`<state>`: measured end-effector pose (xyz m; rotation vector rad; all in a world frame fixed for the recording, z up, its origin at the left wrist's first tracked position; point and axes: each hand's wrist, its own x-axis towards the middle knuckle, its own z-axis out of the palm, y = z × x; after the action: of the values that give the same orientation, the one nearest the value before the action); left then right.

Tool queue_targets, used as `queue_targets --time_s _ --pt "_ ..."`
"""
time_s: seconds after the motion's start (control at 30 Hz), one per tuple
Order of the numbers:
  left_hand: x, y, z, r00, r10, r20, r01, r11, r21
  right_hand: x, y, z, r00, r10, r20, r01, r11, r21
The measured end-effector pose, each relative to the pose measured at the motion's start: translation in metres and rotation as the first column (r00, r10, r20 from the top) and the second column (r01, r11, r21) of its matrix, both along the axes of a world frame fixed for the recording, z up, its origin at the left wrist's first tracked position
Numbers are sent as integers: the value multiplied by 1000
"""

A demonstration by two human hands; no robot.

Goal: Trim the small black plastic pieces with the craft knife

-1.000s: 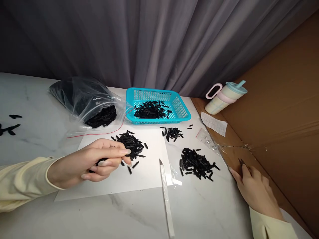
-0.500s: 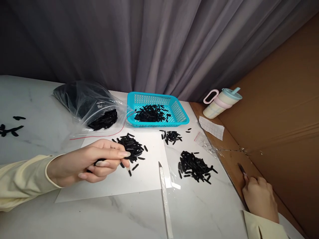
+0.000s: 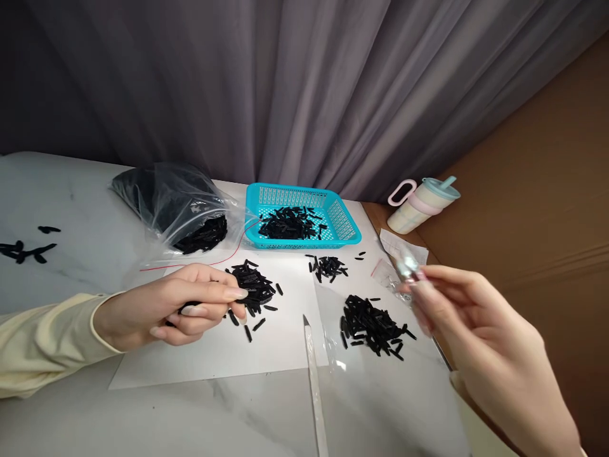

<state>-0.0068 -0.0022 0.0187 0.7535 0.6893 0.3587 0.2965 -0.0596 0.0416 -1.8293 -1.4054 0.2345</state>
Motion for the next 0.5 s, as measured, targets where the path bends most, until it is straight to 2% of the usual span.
queue_targets --time_s 0.1,0.17,0.23,0.3,0.5 --pt "-1 1 2 1000 7 2 -7 1000 16 -34 3 16 947 319 21 -320 947 31" --pt "-2 2 2 1000 12 10 -12 1000 23 -50 5 22 876 470 104 -475 879 31" --pt "-2 2 3 1000 17 21 -17 999 38 -61 8 24 798 581 157 -584 811 -32" --pt "-3 2 2 999 16 34 -18 998 59 -68 12 25 750 643 154 -635 765 -105" --pt "-2 2 1 999 28 30 -31 994 109 -73 22 21 710 704 22 -676 690 -259"
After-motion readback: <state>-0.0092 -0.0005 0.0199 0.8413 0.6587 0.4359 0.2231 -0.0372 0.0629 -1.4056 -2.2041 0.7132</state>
